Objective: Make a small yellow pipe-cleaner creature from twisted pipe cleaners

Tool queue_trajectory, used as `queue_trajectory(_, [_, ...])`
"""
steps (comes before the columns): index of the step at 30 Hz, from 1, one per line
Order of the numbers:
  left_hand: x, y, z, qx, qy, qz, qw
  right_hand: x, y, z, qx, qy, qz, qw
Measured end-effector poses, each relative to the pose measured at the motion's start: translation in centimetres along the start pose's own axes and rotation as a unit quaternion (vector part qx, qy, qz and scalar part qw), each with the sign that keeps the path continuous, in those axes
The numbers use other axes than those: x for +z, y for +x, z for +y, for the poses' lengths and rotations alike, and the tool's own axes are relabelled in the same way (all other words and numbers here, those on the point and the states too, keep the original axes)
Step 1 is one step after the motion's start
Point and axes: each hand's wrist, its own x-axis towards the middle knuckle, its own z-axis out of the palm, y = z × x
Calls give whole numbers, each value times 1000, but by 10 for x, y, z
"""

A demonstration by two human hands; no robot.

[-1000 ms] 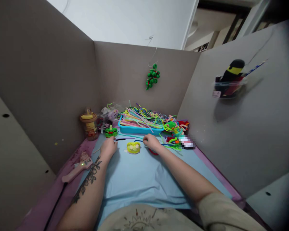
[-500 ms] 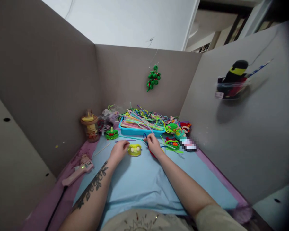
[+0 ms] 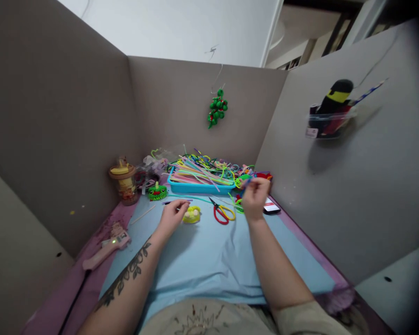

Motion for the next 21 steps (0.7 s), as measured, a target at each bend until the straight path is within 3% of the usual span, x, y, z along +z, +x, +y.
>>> queue_trajectory(1, [2,-2,5,-36,-83,-28,995,10,-12,-7,-41,-17,-101,994])
queue_trajectory(3, [3,-5,14,-95,-221,-83,967,32,-36,-17,-134,-33,-296,945])
queue_trajectory(4, [3,-7,16,-114,-254,-106,955,41,-46,-20,-157,-49,-367,916])
queue_trajectory(6, [3,-8,19,-127,-261,-134,948,54,-60,-23,-170,-71,-451,873])
queue_trajectory(8, [3,-7,17,-126,-236,-144,953,57,-67,-22,-163,-87,-475,860])
queue_trajectory(11, [6,-4,11,-131,-238,-105,957,50,-69,-21,-162,-116,-411,889])
queue_trajectory(14, [2,2,5,-129,-279,5,952,44,-64,-16,-148,-152,-299,930])
queue_trajectory(16, [-4,6,1,-133,-313,94,936,41,-60,-11,-113,-168,-287,936])
queue_trajectory(18, [-11,10,-2,-142,-345,163,913,40,-57,-3,-50,-200,-352,913])
queue_trajectory(21, [-17,14,-5,-150,-378,199,892,36,-56,12,55,-300,-492,815])
